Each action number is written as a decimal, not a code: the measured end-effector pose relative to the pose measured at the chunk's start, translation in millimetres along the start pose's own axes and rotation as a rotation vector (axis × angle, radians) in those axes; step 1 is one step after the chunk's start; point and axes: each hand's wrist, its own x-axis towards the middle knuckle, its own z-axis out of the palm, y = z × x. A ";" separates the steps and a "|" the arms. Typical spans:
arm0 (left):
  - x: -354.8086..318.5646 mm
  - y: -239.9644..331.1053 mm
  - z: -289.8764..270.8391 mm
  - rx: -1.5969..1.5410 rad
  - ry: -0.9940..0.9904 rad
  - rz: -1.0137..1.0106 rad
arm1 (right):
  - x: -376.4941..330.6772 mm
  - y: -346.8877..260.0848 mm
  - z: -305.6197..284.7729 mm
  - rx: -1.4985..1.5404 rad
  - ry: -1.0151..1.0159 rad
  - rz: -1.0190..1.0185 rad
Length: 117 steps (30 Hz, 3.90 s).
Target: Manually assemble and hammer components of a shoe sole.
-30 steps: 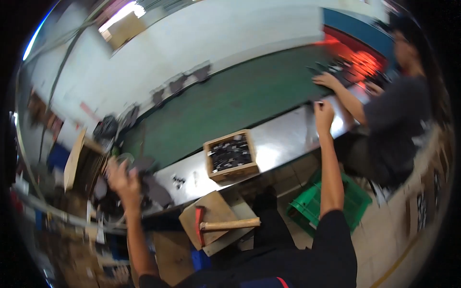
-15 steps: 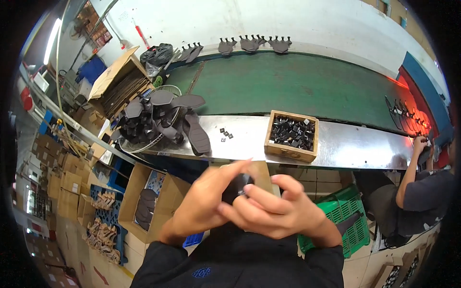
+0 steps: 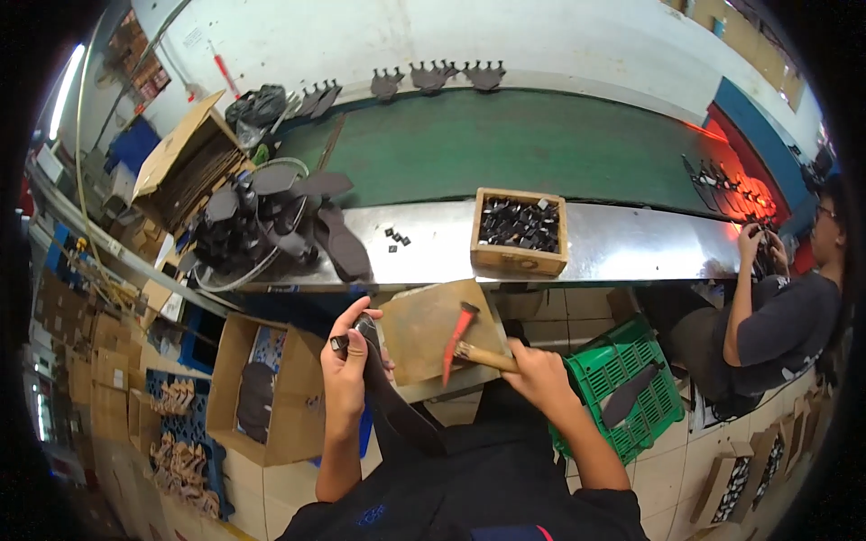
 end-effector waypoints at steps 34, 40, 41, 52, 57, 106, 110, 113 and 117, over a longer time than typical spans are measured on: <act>244.5 -102.1 167.4 0.855 -0.473 1.009 | -75.7 21.6 -20.9 1.180 0.471 0.483; 122.7 -32.8 142.5 0.119 -0.513 0.128 | -15.4 28.7 -51.9 0.949 0.631 0.116; 103.9 -22.3 135.4 0.077 -0.488 0.125 | -4.3 16.3 -62.5 1.045 0.567 0.136; 12.0 8.7 75.2 -0.080 -0.351 0.059 | 52.9 -69.8 -80.5 1.373 0.277 -0.039; 8.3 12.2 56.7 0.296 -0.185 0.491 | 48.0 -79.3 -65.3 1.419 0.173 -0.004; 69.1 -97.4 -1.6 0.560 -0.149 0.323 | 120.2 -53.9 1.4 0.580 0.167 -0.374; 73.5 -105.7 -7.1 0.472 -0.181 0.255 | 99.9 -67.3 -18.3 0.681 0.115 -0.107; 71.4 -100.6 0.3 0.359 -0.158 0.264 | 77.4 -71.6 -44.3 1.052 0.066 0.084; 69.0 -95.0 -2.2 0.318 -0.193 0.202 | 53.1 -72.1 -48.9 1.109 0.005 0.151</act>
